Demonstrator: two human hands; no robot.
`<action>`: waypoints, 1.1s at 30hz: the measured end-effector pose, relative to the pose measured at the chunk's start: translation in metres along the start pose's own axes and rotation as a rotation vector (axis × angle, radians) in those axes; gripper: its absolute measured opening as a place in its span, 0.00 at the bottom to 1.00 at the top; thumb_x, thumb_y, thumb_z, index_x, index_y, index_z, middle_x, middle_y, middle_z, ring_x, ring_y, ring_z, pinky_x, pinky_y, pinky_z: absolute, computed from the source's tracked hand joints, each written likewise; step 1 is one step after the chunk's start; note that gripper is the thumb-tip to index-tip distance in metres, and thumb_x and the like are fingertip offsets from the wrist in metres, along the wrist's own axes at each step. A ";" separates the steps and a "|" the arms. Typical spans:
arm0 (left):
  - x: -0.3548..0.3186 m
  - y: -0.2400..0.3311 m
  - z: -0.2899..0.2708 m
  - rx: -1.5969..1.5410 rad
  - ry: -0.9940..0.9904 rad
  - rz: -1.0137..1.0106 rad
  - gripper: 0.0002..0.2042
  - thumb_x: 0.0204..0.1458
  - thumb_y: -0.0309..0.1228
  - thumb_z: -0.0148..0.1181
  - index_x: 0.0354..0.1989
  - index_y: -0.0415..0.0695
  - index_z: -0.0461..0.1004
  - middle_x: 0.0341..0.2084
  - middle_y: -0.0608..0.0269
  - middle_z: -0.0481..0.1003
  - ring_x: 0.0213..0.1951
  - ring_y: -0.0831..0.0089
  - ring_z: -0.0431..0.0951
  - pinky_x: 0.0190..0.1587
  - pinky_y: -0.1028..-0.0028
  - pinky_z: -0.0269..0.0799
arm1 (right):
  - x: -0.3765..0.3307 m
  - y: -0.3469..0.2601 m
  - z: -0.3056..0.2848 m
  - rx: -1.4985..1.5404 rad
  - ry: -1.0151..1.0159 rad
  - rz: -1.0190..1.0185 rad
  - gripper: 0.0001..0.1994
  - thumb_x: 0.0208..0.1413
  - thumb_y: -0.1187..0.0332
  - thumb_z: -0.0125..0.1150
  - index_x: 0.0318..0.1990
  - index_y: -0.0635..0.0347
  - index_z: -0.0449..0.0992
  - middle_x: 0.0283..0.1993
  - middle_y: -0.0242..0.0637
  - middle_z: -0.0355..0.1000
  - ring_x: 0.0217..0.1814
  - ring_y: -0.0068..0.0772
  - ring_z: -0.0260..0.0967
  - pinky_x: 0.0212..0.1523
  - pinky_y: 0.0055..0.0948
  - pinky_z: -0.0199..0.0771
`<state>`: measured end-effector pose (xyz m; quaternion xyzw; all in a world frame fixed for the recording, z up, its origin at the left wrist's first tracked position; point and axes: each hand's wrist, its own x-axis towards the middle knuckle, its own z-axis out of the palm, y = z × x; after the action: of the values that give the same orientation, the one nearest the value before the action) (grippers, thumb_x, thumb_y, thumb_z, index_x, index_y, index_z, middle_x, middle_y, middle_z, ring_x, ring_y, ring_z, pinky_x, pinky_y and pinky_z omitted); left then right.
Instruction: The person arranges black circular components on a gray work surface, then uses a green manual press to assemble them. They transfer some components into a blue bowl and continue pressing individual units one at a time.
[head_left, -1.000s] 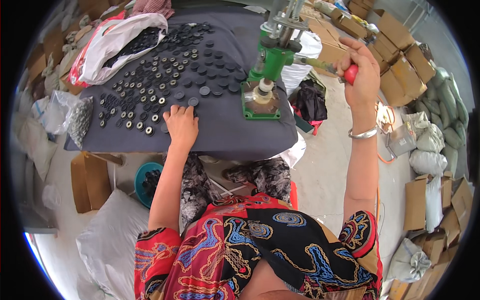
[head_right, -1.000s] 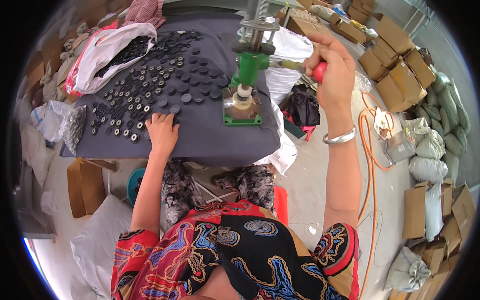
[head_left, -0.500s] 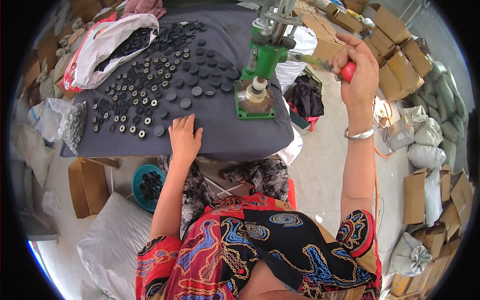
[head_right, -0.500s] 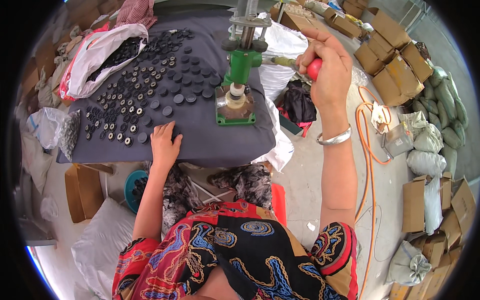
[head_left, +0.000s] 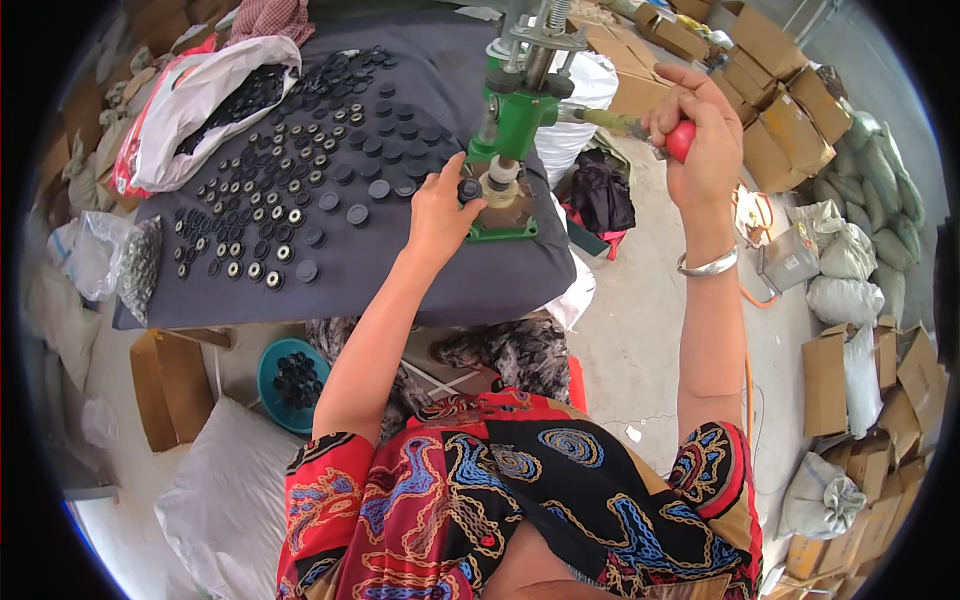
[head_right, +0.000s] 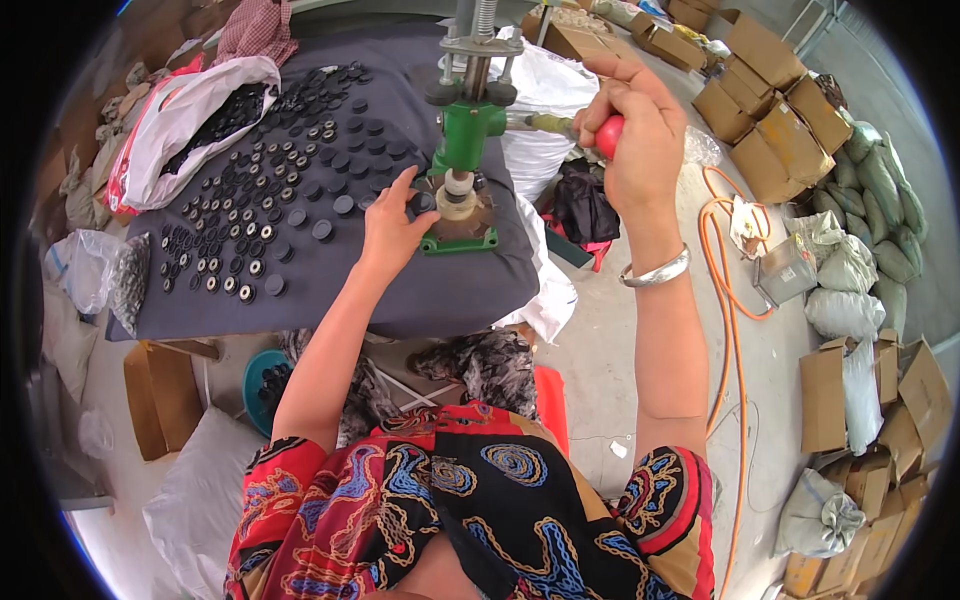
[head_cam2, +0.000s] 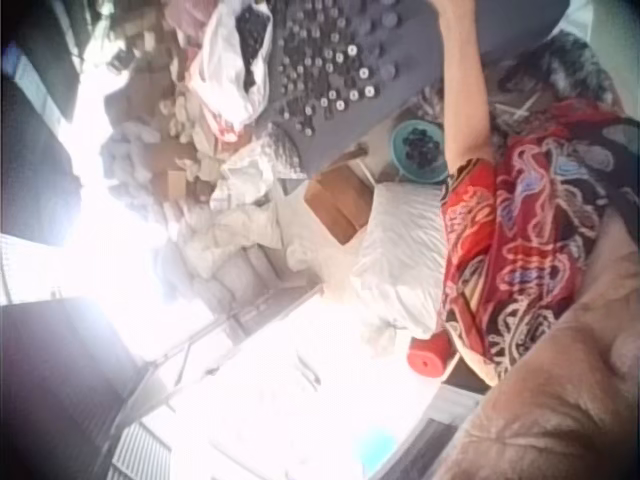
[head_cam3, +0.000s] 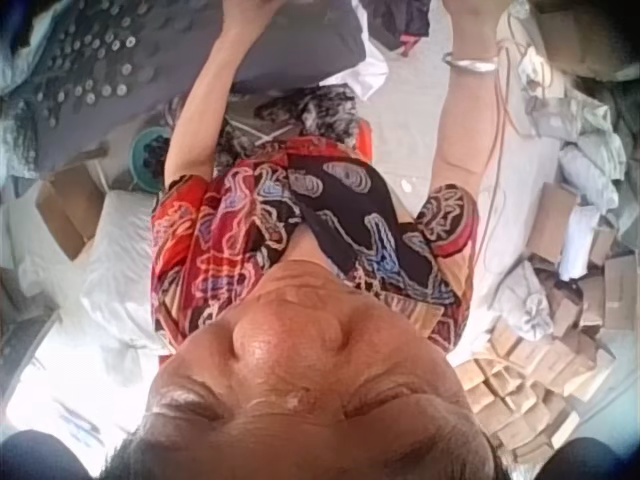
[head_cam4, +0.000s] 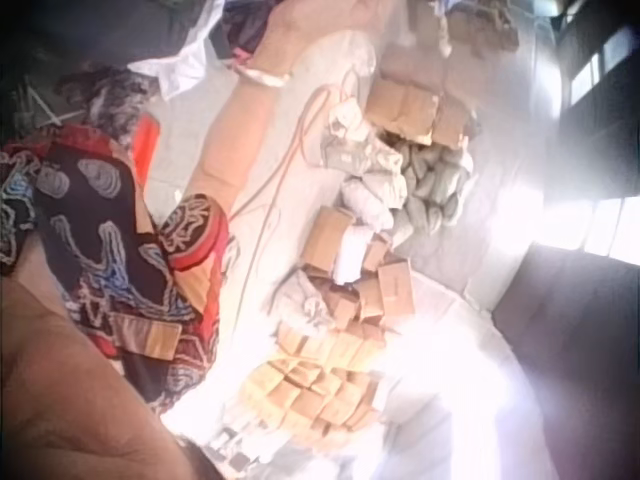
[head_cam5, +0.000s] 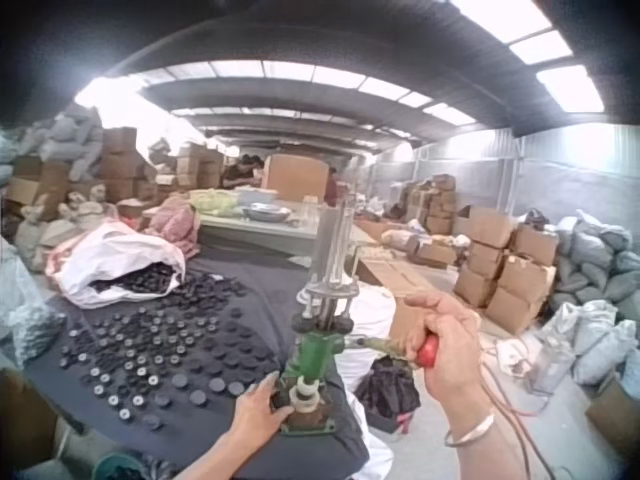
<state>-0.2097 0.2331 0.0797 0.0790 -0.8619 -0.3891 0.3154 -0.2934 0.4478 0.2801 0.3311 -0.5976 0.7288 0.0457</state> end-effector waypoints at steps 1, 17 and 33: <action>0.005 -0.002 0.006 0.010 -0.012 -0.006 0.35 0.40 0.28 0.71 0.60 0.41 0.63 0.38 0.45 0.75 0.40 0.52 0.76 0.43 0.61 0.72 | 0.000 0.000 0.000 0.003 -0.005 -0.008 0.16 0.54 0.75 0.41 0.43 0.75 0.72 0.18 0.37 0.66 0.19 0.27 0.62 0.28 0.26 0.67; 0.024 -0.006 0.032 0.155 -0.070 0.035 0.38 0.38 0.30 0.72 0.60 0.37 0.60 0.37 0.47 0.75 0.40 0.49 0.75 0.44 0.60 0.70 | 0.075 -0.014 0.011 -0.044 0.099 0.219 0.14 0.49 0.72 0.46 0.39 0.71 0.74 0.17 0.36 0.63 0.14 0.28 0.60 0.16 0.26 0.62; 0.028 -0.005 0.053 -0.178 -0.090 -0.118 0.40 0.39 0.31 0.72 0.61 0.34 0.56 0.42 0.49 0.77 0.47 0.55 0.74 0.48 0.59 0.66 | 0.008 -0.006 0.006 -0.041 0.045 0.013 0.15 0.53 0.73 0.44 0.41 0.78 0.72 0.17 0.36 0.64 0.18 0.27 0.60 0.28 0.28 0.67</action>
<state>-0.2645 0.2517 0.0629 0.0835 -0.8312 -0.4850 0.2588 -0.2942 0.4419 0.2899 0.3096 -0.6133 0.7241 0.0611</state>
